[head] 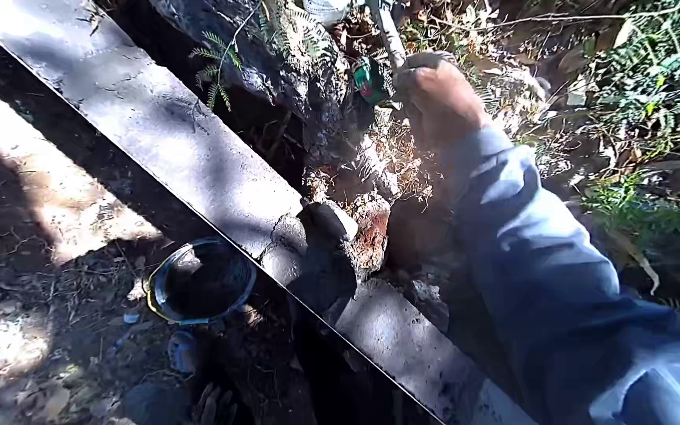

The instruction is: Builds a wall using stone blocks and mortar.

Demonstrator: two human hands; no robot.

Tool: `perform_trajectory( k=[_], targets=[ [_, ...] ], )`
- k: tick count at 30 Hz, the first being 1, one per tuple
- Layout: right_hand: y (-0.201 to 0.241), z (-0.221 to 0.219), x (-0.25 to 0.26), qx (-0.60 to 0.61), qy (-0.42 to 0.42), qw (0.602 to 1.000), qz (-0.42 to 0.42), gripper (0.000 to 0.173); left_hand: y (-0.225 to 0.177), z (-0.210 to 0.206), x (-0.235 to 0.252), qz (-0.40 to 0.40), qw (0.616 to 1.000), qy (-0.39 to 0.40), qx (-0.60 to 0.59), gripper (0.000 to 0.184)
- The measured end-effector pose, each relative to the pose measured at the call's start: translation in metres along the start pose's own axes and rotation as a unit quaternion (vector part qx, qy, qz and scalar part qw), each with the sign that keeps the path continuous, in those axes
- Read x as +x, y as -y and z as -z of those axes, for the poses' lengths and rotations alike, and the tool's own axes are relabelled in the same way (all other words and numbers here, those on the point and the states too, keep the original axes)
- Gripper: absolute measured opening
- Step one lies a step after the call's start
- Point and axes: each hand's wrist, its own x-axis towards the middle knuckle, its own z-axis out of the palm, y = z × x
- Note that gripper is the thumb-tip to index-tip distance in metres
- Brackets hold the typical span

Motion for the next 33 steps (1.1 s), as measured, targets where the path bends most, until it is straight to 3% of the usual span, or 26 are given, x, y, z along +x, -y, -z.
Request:
perform_trajectory(
  k=[2,4,7,8,9,10,11,12,14,17,21,26,29,33],
  targets=[
    [0.015,-0.006,0.029,-0.039,-0.003,0.999,0.013,0.017,0.001,-0.002,0.001,-0.006,1.0,-0.005,-0.009,0.04],
    [0.021,-0.008,0.028,-0.165,-0.017,0.985,0.042,0.025,0.004,0.001,0.001,-0.005,1.0,-0.015,-0.01,0.04],
    [0.017,-0.022,-0.03,-0.332,-0.108,0.918,0.186,0.035,0.004,0.003,0.001,0.014,1.0,-0.026,-0.004,0.04],
    [0.007,-0.032,-0.058,-0.343,-0.115,0.897,0.254,0.032,0.004,0.004,0.002,0.017,0.999,-0.028,-0.006,0.04],
    [-0.01,-0.044,-0.087,-0.339,-0.068,0.887,0.305,0.026,0.004,0.005,0.003,0.019,0.999,-0.03,-0.007,0.04],
    [-0.033,-0.057,-0.112,-0.336,0.023,0.891,0.304,0.022,0.004,0.006,0.003,0.023,0.999,-0.033,-0.007,0.039],
    [-0.059,-0.07,-0.124,-0.349,0.12,0.895,0.25,0.028,0.002,0.006,0.004,0.025,0.999,-0.035,-0.004,0.039],
    [-0.086,-0.082,-0.124,-0.372,0.205,0.889,0.168,0.044,0.0,0.006,0.004,0.023,0.999,-0.037,-0.001,0.039],
    [-0.134,-0.104,-0.111,-0.397,0.29,0.869,0.057,0.062,-0.005,0.006,0.006,0.015,0.999,-0.035,-0.002,0.039],
    [-0.138,-0.117,-0.119,-0.33,0.289,0.898,-0.018,0.054,-0.01,0.007,0.008,0.006,0.999,-0.037,0.004,0.039],
    [-0.192,-0.104,-0.1,-0.248,0.255,0.925,0.133,0.06,-0.007,0.005,0.015,0.008,0.999,-0.046,0.012,0.038],
    [-0.194,-0.1,-0.099,-0.182,0.257,0.943,0.11,0.058,-0.011,-0.002,0.011,0.008,0.999,-0.046,0.018,0.037],
    [-0.202,-0.107,-0.112,-0.148,0.208,0.961,0.111,0.058,-0.008,-0.006,0.012,0.01,0.999,-0.045,0.025,0.036],
    [-0.201,-0.113,-0.115,-0.157,0.201,0.961,0.109,0.06,-0.008,-0.013,0.013,0.009,0.999,-0.042,0.029,0.037]
  ],
)
